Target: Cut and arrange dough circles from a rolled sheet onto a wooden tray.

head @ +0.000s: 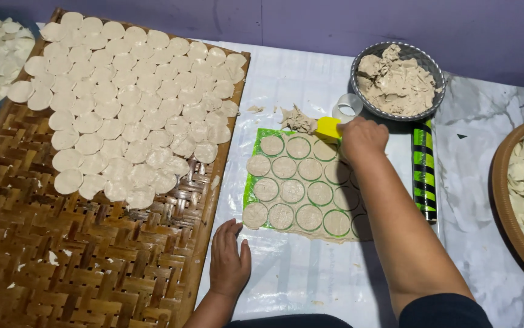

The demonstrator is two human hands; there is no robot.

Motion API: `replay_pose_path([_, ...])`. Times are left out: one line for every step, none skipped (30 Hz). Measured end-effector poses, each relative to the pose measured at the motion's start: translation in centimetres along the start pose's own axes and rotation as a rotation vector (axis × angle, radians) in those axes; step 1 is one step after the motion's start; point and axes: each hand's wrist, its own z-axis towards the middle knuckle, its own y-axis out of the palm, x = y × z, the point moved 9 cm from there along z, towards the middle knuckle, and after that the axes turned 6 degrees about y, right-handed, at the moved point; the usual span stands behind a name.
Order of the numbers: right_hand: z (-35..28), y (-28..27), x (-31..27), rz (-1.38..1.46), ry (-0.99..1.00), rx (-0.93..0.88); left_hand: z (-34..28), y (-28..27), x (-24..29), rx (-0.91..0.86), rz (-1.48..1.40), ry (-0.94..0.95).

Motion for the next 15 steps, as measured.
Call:
replay_pose_path([0.1,-0.1,1.0,-0.001,0.002,0.001,0.0,0.0,0.0,0.000,-0.001,0.001])
replay_pose_path([0.2,-0.2,2.0,-0.001,0.015,0.003,0.0,0.0,0.0,0.001,-0.004,0.006])
replay_pose_path([0.3,-0.3,3.1,-0.002,0.028,0.007,0.1,0.0,0.1,0.003,-0.006,0.010])
replay_pose_path([0.3,-0.4,3.7,-0.003,0.029,0.008,0.1,0.0,0.0,0.004,-0.008,0.010])
replay_pose_path([0.2,-0.1,4.6,-0.011,0.051,-0.026,0.1,0.0,0.0,0.003,-0.005,0.009])
replay_pose_path([0.2,0.2,5.5,-0.018,0.074,-0.061,0.0,0.0,0.0,0.002,-0.002,0.008])
replay_pose_path([-0.4,-0.4,5.6,-0.019,0.073,-0.060,0.1,0.0,0.0,0.003,-0.002,0.007])
replay_pose_path([-0.9,-0.6,6.1,-0.047,0.104,-0.102,0.1,0.0,0.1,0.004,-0.003,0.012])
replay_pose_path([-1.5,-0.8,6.5,-0.075,0.136,-0.145,0.1,0.0,0.1,0.005,-0.003,0.016])
replay_pose_path([-1.8,-0.8,6.6,-0.076,0.136,-0.146,0.0,0.0,0.1,0.004,-0.004,0.015])
replay_pose_path([-2.1,-0.7,6.8,-0.106,0.143,-0.161,0.0,0.0,0.0,0.002,0.001,0.013])
replay_pose_path([-2.4,-0.5,7.0,-0.136,0.151,-0.175,0.0,0.1,0.0,0.001,0.006,0.011])
replay_pose_path([-2.3,0.1,7.2,-0.136,0.152,-0.177,0.0,0.1,0.0,-0.002,0.006,0.012])
replay_pose_path([-2.1,0.8,7.3,-0.122,0.148,-0.182,-0.1,0.1,0.0,-0.004,0.009,0.008])
replay_pose_path([-1.8,1.4,7.3,-0.109,0.143,-0.186,0.0,0.2,-0.1,-0.004,0.013,0.005])
